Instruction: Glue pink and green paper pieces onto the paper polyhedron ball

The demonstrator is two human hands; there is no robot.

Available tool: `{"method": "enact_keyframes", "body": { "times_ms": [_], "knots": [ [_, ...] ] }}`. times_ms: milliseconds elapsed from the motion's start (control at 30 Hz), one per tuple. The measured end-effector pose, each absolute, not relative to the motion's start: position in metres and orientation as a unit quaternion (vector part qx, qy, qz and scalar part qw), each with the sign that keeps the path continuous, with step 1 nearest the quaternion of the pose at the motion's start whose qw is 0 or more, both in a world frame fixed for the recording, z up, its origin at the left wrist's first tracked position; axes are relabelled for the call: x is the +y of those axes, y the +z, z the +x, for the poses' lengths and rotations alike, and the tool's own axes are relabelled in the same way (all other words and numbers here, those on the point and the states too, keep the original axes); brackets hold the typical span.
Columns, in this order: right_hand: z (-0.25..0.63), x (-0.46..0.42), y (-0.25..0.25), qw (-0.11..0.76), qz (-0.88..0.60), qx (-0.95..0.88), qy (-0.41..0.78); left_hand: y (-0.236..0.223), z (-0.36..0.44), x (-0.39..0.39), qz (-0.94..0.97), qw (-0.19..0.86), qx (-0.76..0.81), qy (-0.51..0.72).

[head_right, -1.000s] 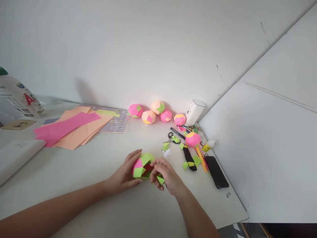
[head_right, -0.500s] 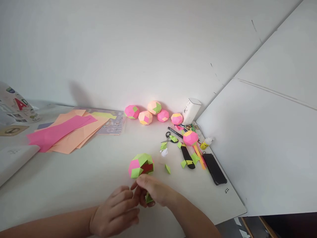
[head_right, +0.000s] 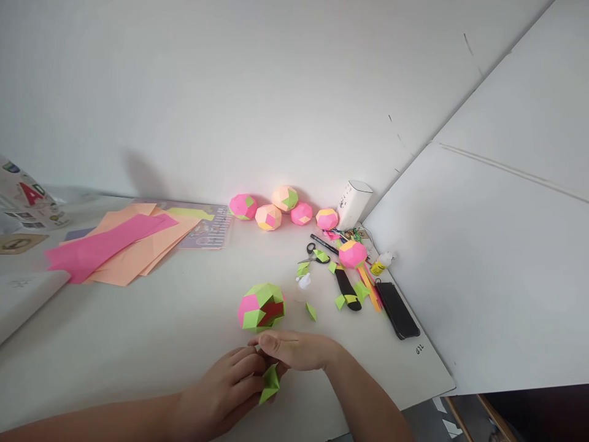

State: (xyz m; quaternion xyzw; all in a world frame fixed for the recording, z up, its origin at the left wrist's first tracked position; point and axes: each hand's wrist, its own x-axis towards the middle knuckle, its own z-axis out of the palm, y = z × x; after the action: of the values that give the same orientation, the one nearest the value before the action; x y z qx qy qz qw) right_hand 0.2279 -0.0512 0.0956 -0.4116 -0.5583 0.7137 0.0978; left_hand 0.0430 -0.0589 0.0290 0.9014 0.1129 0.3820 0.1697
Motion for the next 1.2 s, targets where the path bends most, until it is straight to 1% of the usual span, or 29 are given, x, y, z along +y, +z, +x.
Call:
{"method": "enact_keyframes", "body": {
  "times_ms": [67, 133, 233, 300, 333, 400, 467, 500, 533, 633, 767, 867, 967, 1067, 1133, 1200],
  "knots": [
    [0.232, -0.049, 0.097, 0.065, -0.403, -0.57, 0.713, 0.027, 0.043, -0.059, 0.88, 0.274, 0.104, 0.375],
    [0.237, -0.047, 0.098, 0.042, -0.4, -0.596, 0.694, 0.026, 0.043, -0.06, 0.834, 0.405, 0.106, 0.359],
    [0.251, -0.044, 0.102, 0.026, -0.448, -0.617, 0.647, 0.023, 0.045, -0.06, 0.727, 0.598, 0.135, 0.311],
    [0.265, -0.04, 0.104, 0.059, -0.542, -0.603, 0.582, 0.02, 0.047, -0.059, 0.646, 0.695, 0.157, 0.275],
    [0.272, -0.037, 0.104, 0.095, -0.594, -0.597, 0.531, 0.02, 0.047, -0.058, 0.609, 0.732, 0.164, 0.256],
    [0.283, -0.03, 0.1, 0.167, -0.692, -0.585, 0.39, 0.019, 0.048, -0.055, 0.549, 0.784, 0.181, 0.226],
    [0.29, -0.022, 0.091, 0.22, -0.756, -0.563, 0.252, 0.02, 0.048, -0.051, 0.505, 0.813, 0.201, 0.21],
    [0.292, -0.017, 0.085, 0.245, -0.766, -0.554, 0.213, 0.02, 0.048, -0.049, 0.489, 0.821, 0.208, 0.209],
    [0.292, -0.014, 0.078, 0.271, -0.763, -0.552, 0.198, 0.021, 0.048, -0.048, 0.476, 0.827, 0.213, 0.209],
    [0.287, -0.003, 0.057, 0.332, -0.716, -0.571, 0.227, 0.02, 0.048, -0.045, 0.451, 0.839, 0.215, 0.216],
    [0.279, 0.007, 0.036, 0.34, -0.69, -0.586, 0.253, 0.02, 0.048, -0.046, 0.438, 0.848, 0.217, 0.206],
    [0.278, 0.01, 0.034, 0.348, -0.666, -0.602, 0.27, 0.023, 0.047, -0.045, 0.44, 0.848, 0.232, 0.182],
    [0.281, 0.005, 0.049, 0.386, -0.626, -0.623, 0.265, 0.025, 0.047, -0.042, 0.435, 0.85, 0.24, 0.175],
    [0.286, -0.011, 0.08, 0.472, -0.538, -0.663, 0.22, 0.026, 0.047, -0.039, 0.412, 0.86, 0.235, 0.186],
    [0.29, -0.023, 0.098, 0.464, -0.496, -0.693, 0.243, 0.027, 0.046, -0.037, 0.397, 0.87, 0.227, 0.184],
    [0.292, -0.034, 0.109, 0.453, -0.448, -0.701, 0.321, 0.028, 0.045, -0.036, 0.387, 0.878, 0.221, 0.175]
  ]
}}
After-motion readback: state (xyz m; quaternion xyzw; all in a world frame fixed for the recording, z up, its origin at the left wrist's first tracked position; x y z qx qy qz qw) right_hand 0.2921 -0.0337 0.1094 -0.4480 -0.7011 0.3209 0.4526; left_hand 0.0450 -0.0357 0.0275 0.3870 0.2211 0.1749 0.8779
